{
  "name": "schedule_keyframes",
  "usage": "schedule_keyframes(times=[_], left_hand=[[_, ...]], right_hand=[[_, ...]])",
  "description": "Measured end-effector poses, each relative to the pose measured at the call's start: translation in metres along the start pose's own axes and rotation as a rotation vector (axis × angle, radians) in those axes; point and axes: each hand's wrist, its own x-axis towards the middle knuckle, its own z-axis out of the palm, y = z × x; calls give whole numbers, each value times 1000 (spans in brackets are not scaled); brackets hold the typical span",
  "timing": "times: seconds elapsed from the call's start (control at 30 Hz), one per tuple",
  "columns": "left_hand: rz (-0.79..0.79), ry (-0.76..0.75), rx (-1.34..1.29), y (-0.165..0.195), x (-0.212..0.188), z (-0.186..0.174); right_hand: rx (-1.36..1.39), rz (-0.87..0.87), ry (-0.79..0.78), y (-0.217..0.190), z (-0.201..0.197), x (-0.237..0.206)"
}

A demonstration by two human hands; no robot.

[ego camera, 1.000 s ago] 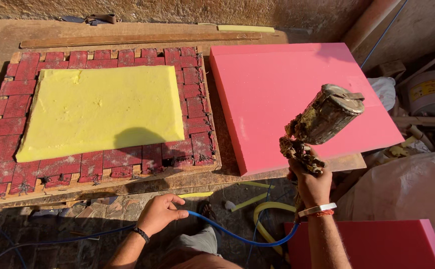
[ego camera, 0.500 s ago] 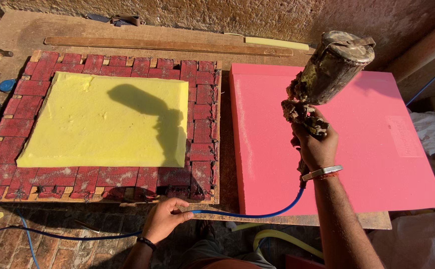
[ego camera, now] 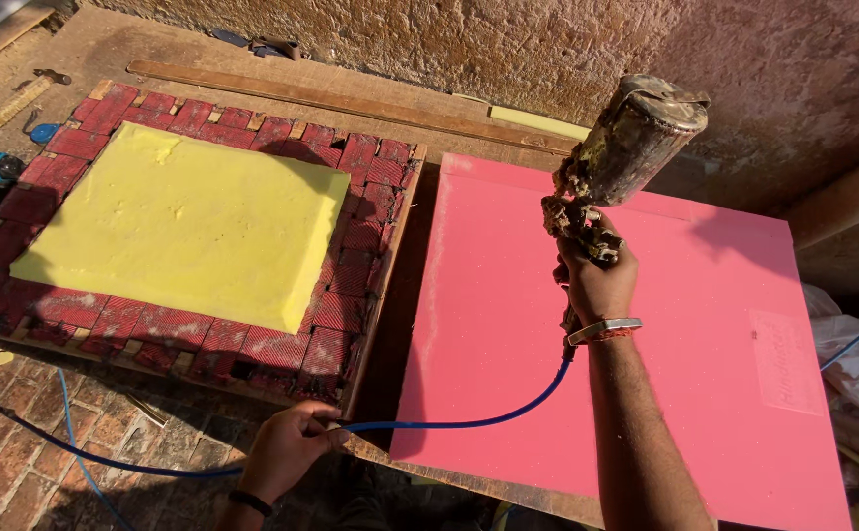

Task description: The person holds a spray gun connected to a blue air hose and sprays adhesive over the surface of a pink foam sheet on a workbench, moving the gun across the sheet. They then lift the foam sheet and press it down onto a wooden board, smoothing it with both hands.

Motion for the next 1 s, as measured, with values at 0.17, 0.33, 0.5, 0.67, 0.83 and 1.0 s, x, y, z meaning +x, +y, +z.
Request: schedule_keyframes(times=[0.17, 0.33, 0.5, 0.67, 0.83, 1.0], left_hand=[[-25, -6, 1, 37, -15, 45], [40, -15, 27, 54, -27, 91], [10, -49, 39, 74, -30, 130], [176, -88, 5, 101, -26, 159], [202, -98, 20, 137, -32, 185], [159, -91, 95, 175, -40, 212]], right_hand=[[8, 26, 16, 8, -57, 20], [28, 36, 55, 13, -113, 28], [20, 33, 106, 20, -169, 38], [-35, 50, 170, 25, -224, 50], [-39, 8, 192, 23, -271, 53], [-22, -9, 257, 17, -312, 54]])
